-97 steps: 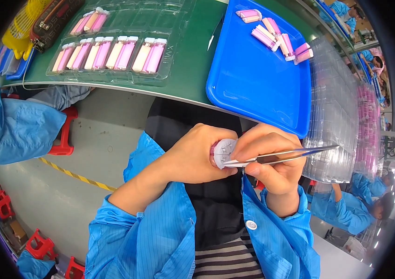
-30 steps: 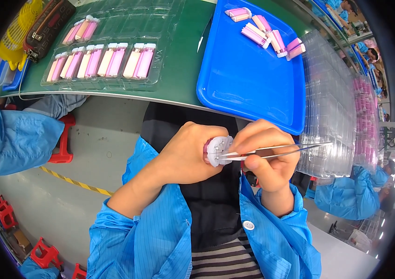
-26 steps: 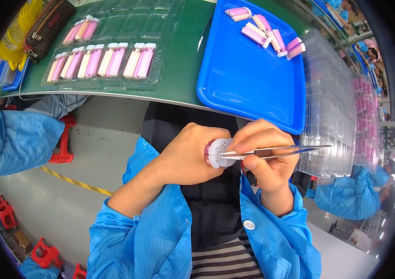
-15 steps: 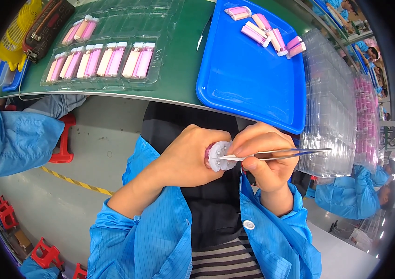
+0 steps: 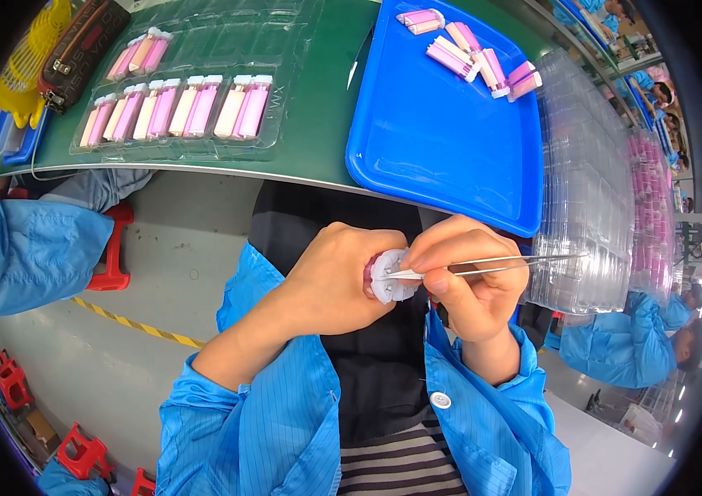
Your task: The person assembles or cleans small white components on a circular base using tweezers.
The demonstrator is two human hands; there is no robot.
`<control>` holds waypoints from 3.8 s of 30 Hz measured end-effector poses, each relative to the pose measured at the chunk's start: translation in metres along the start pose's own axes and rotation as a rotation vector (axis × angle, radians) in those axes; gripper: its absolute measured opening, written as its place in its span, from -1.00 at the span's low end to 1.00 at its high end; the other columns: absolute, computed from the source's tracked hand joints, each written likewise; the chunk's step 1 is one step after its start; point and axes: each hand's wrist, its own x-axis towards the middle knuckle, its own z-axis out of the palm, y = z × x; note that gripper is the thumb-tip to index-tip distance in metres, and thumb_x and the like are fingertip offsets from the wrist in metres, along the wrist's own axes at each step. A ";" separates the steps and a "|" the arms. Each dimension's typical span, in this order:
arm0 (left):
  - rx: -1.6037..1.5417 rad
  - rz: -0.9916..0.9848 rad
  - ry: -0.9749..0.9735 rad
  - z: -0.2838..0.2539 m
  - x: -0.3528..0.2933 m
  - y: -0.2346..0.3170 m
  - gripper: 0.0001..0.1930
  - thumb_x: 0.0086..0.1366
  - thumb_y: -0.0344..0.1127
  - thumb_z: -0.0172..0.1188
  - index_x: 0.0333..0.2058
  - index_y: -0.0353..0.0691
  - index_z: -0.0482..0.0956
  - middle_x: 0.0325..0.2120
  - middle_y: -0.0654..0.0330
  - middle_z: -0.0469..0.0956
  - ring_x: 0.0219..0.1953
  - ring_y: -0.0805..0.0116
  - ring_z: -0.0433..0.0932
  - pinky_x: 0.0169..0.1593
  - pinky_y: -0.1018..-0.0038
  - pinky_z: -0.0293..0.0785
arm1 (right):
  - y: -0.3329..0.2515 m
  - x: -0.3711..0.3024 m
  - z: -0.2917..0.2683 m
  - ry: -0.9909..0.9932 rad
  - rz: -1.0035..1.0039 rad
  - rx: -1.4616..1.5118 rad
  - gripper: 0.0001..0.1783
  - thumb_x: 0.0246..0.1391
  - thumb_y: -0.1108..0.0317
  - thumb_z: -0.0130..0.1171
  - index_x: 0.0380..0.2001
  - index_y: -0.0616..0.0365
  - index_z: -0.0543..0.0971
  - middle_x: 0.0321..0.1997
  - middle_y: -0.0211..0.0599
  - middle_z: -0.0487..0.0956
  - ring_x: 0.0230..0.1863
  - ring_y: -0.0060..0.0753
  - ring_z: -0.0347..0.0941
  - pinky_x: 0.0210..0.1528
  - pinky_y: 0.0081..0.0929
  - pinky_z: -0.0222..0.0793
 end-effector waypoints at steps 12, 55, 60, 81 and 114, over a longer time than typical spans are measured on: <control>0.248 -0.039 0.064 -0.002 0.000 0.005 -0.78 -0.15 -0.46 0.34 -0.47 -0.23 0.50 -0.55 0.02 0.56 -0.44 -0.06 0.56 -0.42 0.14 0.43 | -0.008 0.009 0.005 -0.055 -0.125 -0.264 -0.85 -0.17 0.56 0.36 -0.45 0.23 0.60 -0.41 -0.17 0.58 -0.51 -0.31 0.53 -0.53 -0.57 0.39; 0.425 0.343 0.567 0.012 0.012 -0.012 -0.67 -0.15 -0.27 0.48 -0.52 -0.19 0.46 -0.60 0.20 0.42 -0.56 0.19 0.43 -0.52 0.35 0.31 | 0.001 -0.007 0.024 0.277 -0.006 0.119 -0.88 0.03 0.53 0.29 -0.35 0.35 0.60 -0.31 -0.04 0.61 -0.30 -0.33 0.57 -0.24 -0.50 0.50; 0.417 0.347 0.564 0.011 0.012 -0.011 -0.67 -0.15 -0.26 0.48 -0.52 -0.19 0.45 -0.60 0.20 0.42 -0.56 0.19 0.42 -0.53 0.35 0.31 | 0.000 -0.006 0.026 0.303 0.024 0.195 -0.87 0.09 0.49 0.25 -0.34 0.37 0.59 -0.31 -0.04 0.61 -0.29 -0.34 0.55 -0.23 -0.50 0.49; 0.409 0.309 0.534 0.010 0.009 -0.012 -0.77 -0.08 -0.41 0.40 -0.50 -0.26 0.48 -0.61 0.12 0.45 -0.56 0.11 0.46 -0.50 0.37 0.33 | 0.004 -0.011 0.027 0.298 0.001 0.164 -0.89 0.06 0.52 0.25 -0.34 0.35 0.59 -0.31 -0.03 0.60 -0.32 -0.34 0.55 -0.27 -0.51 0.48; 0.348 0.258 0.504 0.013 0.008 -0.011 -0.69 -0.20 -0.41 0.46 -0.49 -0.21 0.47 -0.59 0.15 0.48 -0.54 0.11 0.49 -0.50 0.32 0.36 | 0.003 -0.010 0.026 0.285 0.026 0.181 -0.87 0.05 0.51 0.28 -0.33 0.35 0.61 -0.29 -0.04 0.61 -0.29 -0.35 0.56 -0.25 -0.50 0.49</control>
